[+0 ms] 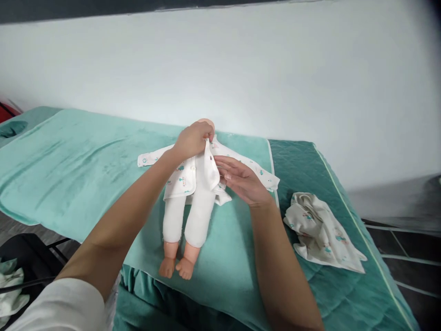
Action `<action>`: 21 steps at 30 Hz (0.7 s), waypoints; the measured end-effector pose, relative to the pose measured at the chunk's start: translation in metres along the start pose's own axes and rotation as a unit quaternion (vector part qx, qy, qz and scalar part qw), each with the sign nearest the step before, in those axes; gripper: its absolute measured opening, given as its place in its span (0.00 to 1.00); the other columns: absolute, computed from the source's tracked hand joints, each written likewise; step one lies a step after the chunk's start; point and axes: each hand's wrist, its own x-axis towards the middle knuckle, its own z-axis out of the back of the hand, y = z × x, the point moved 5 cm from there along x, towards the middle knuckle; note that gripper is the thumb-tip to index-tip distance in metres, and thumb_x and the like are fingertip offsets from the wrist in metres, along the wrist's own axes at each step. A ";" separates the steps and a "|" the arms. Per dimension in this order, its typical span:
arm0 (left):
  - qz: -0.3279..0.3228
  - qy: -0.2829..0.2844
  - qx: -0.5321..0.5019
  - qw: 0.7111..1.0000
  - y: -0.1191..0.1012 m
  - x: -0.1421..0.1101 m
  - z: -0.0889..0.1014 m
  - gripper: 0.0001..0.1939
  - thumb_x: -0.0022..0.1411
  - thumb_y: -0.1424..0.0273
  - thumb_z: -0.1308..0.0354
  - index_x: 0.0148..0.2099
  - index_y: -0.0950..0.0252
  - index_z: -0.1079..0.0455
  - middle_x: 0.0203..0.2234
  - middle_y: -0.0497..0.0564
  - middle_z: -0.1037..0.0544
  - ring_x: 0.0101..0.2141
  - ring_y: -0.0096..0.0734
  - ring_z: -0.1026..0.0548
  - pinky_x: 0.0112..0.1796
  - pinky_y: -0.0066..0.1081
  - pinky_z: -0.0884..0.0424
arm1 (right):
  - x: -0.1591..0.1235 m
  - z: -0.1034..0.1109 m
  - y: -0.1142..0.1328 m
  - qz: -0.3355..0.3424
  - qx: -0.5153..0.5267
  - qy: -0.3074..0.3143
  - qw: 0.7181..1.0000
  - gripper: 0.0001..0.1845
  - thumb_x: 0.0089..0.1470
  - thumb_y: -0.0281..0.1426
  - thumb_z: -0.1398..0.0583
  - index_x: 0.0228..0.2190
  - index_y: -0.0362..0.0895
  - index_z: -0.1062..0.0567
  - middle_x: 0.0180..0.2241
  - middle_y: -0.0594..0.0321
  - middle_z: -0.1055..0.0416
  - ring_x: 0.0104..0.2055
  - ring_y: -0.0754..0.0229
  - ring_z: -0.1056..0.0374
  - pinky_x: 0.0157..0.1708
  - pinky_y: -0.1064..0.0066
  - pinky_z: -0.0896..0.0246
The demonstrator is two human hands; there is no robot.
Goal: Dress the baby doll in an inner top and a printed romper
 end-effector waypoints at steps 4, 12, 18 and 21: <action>0.047 -0.051 -0.034 0.997 0.020 -0.023 0.004 0.09 0.58 0.79 0.49 0.36 0.61 0.31 0.40 0.52 0.21 0.46 0.38 0.25 0.49 0.37 0.30 | 0.000 -0.004 0.000 0.006 0.004 0.004 1.000 0.25 0.56 0.40 0.31 0.55 0.55 0.24 0.65 0.60 0.32 0.67 0.51 0.36 0.58 0.60 0.31; 0.162 -0.156 -0.206 0.952 0.028 -0.066 0.007 0.06 0.68 0.71 0.49 0.46 0.60 0.33 0.47 0.51 0.22 0.50 0.31 0.25 0.53 0.34 0.29 | -0.007 0.001 0.001 -0.010 -0.012 -0.007 1.000 0.26 0.53 0.43 0.29 0.53 0.53 0.23 0.62 0.56 0.28 0.63 0.47 0.30 0.59 0.54 0.32; 0.211 -0.186 -0.154 0.947 0.038 -0.170 0.002 0.11 0.70 0.68 0.52 0.50 0.60 0.31 0.50 0.54 0.23 0.54 0.35 0.26 0.55 0.37 0.29 | -0.011 0.009 -0.002 0.009 -0.001 -0.061 0.998 0.24 0.53 0.41 0.30 0.51 0.52 0.22 0.60 0.56 0.26 0.59 0.49 0.27 0.56 0.57 0.30; 0.233 -0.096 -0.124 0.960 0.042 -0.215 -0.002 0.11 0.67 0.70 0.50 0.49 0.59 0.30 0.46 0.52 0.21 0.49 0.37 0.24 0.54 0.40 0.28 | -0.016 0.008 -0.011 0.014 0.007 -0.118 0.993 0.25 0.51 0.41 0.29 0.50 0.53 0.23 0.58 0.58 0.24 0.55 0.52 0.25 0.53 0.59 0.28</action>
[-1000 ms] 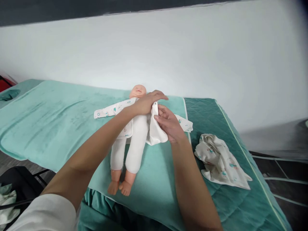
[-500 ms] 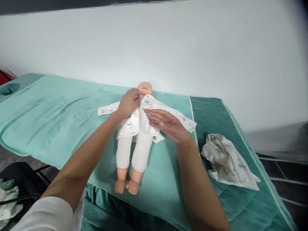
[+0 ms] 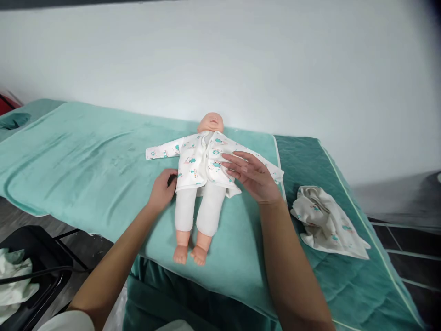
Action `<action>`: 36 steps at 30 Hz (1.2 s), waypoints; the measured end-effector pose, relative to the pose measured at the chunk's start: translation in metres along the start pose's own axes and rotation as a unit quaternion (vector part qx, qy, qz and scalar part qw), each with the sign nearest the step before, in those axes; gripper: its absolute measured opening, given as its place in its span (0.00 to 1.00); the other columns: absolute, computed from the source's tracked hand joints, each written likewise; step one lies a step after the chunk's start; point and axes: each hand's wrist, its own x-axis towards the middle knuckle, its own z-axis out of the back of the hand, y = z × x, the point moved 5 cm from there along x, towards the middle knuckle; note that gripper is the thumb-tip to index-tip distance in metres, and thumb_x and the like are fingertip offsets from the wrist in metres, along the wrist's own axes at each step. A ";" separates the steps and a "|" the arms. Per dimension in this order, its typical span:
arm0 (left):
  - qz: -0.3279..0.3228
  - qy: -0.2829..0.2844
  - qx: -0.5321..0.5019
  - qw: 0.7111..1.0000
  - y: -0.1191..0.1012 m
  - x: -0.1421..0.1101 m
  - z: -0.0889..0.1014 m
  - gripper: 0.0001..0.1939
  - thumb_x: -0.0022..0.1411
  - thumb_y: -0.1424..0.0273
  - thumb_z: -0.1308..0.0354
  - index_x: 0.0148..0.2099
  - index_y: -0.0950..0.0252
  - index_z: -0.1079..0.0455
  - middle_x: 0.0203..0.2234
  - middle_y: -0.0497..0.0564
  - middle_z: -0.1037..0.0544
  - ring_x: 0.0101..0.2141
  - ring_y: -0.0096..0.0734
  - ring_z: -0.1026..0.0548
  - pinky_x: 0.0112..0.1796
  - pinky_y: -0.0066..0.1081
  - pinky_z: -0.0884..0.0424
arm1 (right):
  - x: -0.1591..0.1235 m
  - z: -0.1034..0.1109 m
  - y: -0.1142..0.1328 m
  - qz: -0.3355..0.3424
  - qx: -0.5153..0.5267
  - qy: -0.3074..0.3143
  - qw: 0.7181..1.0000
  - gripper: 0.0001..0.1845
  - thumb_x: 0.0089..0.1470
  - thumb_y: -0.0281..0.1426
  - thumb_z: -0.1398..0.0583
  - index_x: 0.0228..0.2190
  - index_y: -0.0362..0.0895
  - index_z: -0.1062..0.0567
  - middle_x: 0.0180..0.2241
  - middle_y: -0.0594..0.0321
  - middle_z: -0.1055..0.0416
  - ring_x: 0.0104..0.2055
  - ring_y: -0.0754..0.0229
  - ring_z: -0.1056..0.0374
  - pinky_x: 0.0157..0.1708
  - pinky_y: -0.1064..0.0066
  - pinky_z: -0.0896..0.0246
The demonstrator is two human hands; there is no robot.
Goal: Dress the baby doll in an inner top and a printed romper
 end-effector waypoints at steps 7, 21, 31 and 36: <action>-0.057 0.079 0.122 0.988 0.000 -0.034 0.006 0.14 0.61 0.71 0.43 0.50 0.58 0.28 0.58 0.53 0.24 0.58 0.44 0.28 0.60 0.46 0.34 | -0.049 0.004 -0.038 0.053 -0.131 -0.147 0.979 0.21 0.49 0.41 0.28 0.44 0.50 0.22 0.45 0.62 0.22 0.47 0.59 0.27 0.51 0.65 0.32; -0.045 0.015 0.120 0.992 -0.006 -0.035 0.006 0.04 0.62 0.72 0.47 0.36 0.59 0.31 0.47 0.53 0.19 0.50 0.45 0.25 0.53 0.45 0.30 | -0.085 -0.010 -0.050 0.011 -0.491 -0.287 0.823 0.13 0.52 0.36 0.42 0.40 0.46 0.28 0.22 0.73 0.37 0.26 0.60 0.41 0.31 0.68 0.46; -0.015 -0.053 -0.049 0.997 0.005 -0.034 0.011 0.18 0.57 0.79 0.50 0.48 0.59 0.32 0.55 0.53 0.24 0.56 0.37 0.26 0.58 0.42 0.29 | -0.091 -0.016 -0.044 0.124 -0.384 -0.238 0.884 0.25 0.51 0.29 0.41 0.52 0.49 0.29 0.56 0.55 0.33 0.58 0.53 0.35 0.53 0.60 0.34; -0.004 -0.104 -0.129 0.986 0.005 0.007 0.003 0.13 0.67 0.68 0.48 0.52 0.61 0.28 0.52 0.54 0.22 0.54 0.36 0.24 0.56 0.38 0.27 | -0.063 -0.021 -0.021 0.145 -0.243 -0.238 0.929 0.14 0.59 0.37 0.39 0.47 0.51 0.25 0.50 0.60 0.27 0.52 0.56 0.30 0.56 0.61 0.36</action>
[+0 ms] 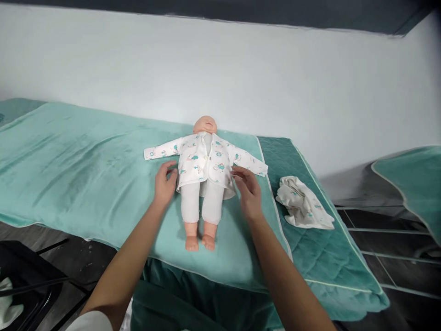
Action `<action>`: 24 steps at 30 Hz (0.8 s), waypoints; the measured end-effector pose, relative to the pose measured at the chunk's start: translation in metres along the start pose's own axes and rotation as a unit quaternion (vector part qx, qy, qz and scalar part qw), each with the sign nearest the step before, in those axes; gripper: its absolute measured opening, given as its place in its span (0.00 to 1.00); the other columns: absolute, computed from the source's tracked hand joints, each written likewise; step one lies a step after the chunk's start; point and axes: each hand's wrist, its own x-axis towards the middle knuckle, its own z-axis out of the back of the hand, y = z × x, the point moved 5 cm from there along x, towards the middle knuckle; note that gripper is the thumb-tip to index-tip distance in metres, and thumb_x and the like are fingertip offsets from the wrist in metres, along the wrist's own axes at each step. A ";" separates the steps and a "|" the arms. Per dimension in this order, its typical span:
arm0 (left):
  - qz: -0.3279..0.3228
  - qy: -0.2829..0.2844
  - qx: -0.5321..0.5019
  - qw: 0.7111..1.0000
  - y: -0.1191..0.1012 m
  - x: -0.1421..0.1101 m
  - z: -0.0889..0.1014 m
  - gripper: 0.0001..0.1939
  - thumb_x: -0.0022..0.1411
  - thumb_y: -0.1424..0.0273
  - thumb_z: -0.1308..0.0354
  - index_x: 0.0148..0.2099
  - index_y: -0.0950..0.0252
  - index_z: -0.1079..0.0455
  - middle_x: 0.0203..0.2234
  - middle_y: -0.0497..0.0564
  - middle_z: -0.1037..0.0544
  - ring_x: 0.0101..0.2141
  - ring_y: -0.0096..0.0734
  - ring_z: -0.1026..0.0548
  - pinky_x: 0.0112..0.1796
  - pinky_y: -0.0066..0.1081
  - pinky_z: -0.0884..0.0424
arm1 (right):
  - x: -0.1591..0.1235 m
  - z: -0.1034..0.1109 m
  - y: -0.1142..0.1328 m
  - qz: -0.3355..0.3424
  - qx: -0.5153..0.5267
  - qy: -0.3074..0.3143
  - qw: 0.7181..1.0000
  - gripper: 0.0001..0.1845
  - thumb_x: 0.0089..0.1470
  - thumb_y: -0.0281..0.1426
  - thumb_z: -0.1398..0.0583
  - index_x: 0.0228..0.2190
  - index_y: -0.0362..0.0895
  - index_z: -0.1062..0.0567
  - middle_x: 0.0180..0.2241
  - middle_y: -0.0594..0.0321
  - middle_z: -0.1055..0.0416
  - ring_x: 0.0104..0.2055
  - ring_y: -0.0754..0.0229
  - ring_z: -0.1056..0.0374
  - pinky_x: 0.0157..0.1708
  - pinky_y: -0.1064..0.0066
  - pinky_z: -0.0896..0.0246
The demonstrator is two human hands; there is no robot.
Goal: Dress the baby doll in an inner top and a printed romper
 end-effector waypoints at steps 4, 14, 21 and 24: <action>-0.063 -0.005 -0.013 0.998 -0.028 0.061 -0.032 0.10 0.66 0.69 0.44 0.47 0.62 0.24 0.45 0.53 0.20 0.46 0.33 0.23 0.48 0.33 0.26 | 0.069 -0.029 0.013 -0.010 -0.125 -0.023 0.992 0.13 0.59 0.43 0.40 0.41 0.48 0.24 0.43 0.60 0.24 0.42 0.57 0.29 0.46 0.63 0.34; -0.020 0.165 0.031 0.986 -0.049 0.152 -0.115 0.05 0.61 0.72 0.40 0.33 0.64 0.24 0.33 0.50 0.18 0.35 0.33 0.24 0.40 0.34 0.31 | 0.167 -0.083 -0.013 -0.083 -0.373 0.035 0.923 0.08 0.59 0.37 0.40 0.31 0.47 0.30 0.33 0.57 0.24 0.37 0.51 0.31 0.40 0.61 0.40; -0.008 0.131 -0.049 0.990 -0.048 0.151 -0.112 0.04 0.63 0.74 0.42 0.34 0.64 0.29 0.29 0.47 0.22 0.30 0.26 0.27 0.37 0.29 0.33 | 0.175 -0.078 -0.013 -0.085 -0.199 0.021 0.976 0.04 0.54 0.30 0.39 0.27 0.44 0.26 0.27 0.65 0.27 0.30 0.60 0.35 0.35 0.66 0.42; 0.021 0.114 -0.111 0.987 -0.047 0.153 -0.113 0.04 0.63 0.76 0.44 0.35 0.63 0.31 0.27 0.45 0.25 0.27 0.24 0.28 0.34 0.27 0.33 | 0.177 -0.084 -0.011 -0.071 -0.152 0.027 0.985 0.05 0.54 0.31 0.38 0.29 0.43 0.24 0.28 0.66 0.27 0.31 0.61 0.34 0.36 0.67 0.42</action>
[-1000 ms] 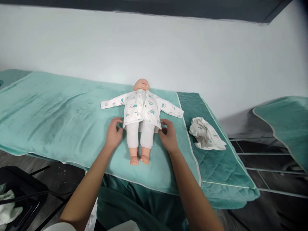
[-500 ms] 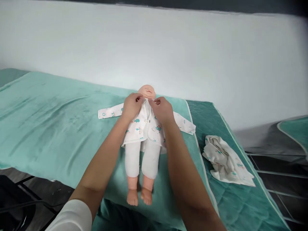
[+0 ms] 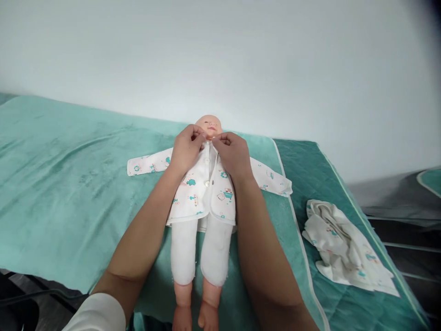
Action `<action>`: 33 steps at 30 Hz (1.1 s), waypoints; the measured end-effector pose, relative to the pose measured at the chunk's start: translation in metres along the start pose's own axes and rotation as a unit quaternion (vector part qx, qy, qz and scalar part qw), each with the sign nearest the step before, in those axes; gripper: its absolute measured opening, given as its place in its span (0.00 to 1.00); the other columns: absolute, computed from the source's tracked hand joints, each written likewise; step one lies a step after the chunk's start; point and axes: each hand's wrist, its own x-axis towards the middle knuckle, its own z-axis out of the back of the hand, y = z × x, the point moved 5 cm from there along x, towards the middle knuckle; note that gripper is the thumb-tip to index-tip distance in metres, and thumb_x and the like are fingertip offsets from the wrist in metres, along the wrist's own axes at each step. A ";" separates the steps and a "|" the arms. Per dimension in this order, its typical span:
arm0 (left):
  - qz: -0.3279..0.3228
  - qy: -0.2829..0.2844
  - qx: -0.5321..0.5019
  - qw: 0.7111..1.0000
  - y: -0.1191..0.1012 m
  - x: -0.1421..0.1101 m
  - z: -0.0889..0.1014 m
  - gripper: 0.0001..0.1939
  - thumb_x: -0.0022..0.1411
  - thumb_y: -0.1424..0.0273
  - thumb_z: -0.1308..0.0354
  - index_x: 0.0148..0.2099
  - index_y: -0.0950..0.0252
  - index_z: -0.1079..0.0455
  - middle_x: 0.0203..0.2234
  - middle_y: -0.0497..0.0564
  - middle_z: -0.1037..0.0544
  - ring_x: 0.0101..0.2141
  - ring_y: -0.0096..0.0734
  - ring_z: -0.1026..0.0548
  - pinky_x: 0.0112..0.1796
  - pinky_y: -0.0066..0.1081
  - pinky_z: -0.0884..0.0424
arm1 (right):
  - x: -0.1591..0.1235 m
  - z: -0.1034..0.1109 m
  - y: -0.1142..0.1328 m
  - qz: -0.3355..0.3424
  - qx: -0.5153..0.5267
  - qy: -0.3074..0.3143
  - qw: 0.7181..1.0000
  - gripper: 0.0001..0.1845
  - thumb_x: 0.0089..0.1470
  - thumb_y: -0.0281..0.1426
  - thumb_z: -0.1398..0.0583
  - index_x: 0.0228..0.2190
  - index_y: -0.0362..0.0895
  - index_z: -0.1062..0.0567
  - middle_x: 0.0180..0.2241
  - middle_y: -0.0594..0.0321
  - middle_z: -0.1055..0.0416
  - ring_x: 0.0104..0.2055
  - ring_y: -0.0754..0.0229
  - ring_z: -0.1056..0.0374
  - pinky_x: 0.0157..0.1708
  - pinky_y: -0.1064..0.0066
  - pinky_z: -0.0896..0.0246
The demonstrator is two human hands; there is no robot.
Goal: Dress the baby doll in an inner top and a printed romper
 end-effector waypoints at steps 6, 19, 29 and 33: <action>-0.022 -0.058 0.026 0.998 0.006 -0.007 0.008 0.03 0.63 0.74 0.42 0.35 0.62 0.31 0.29 0.46 0.24 0.31 0.27 0.26 0.38 0.29 0.31 | -0.013 -0.008 0.003 0.065 -0.042 0.050 0.996 0.12 0.62 0.38 0.42 0.33 0.45 0.23 0.34 0.62 0.25 0.39 0.56 0.31 0.44 0.62 0.37; -0.014 -0.091 0.158 0.983 0.038 -0.119 0.061 0.08 0.68 0.65 0.48 0.43 0.61 0.29 0.35 0.51 0.20 0.37 0.34 0.24 0.42 0.33 0.31 | -0.159 0.003 -0.007 0.224 -0.193 0.080 0.952 0.35 0.70 0.43 0.49 0.71 0.44 0.46 0.75 0.52 0.57 0.78 0.50 0.67 0.75 0.47 0.64; -0.033 0.013 0.268 0.963 0.027 -0.218 0.082 0.10 0.69 0.67 0.49 0.42 0.59 0.26 0.37 0.53 0.20 0.39 0.42 0.24 0.42 0.38 0.33 | -0.317 0.069 -0.059 0.058 -0.072 0.006 0.996 0.28 0.64 0.40 0.41 0.63 0.73 0.35 0.67 0.73 0.36 0.69 0.44 0.40 0.70 0.42 0.45; -0.024 0.000 0.228 0.973 0.024 -0.246 0.091 0.10 0.69 0.64 0.48 0.41 0.56 0.25 0.35 0.51 0.21 0.37 0.42 0.25 0.41 0.39 0.33 | -0.325 0.092 -0.069 -0.007 0.044 -0.072 0.996 0.17 0.61 0.40 0.38 0.51 0.68 0.25 0.62 0.67 0.30 0.66 0.44 0.36 0.69 0.38 0.45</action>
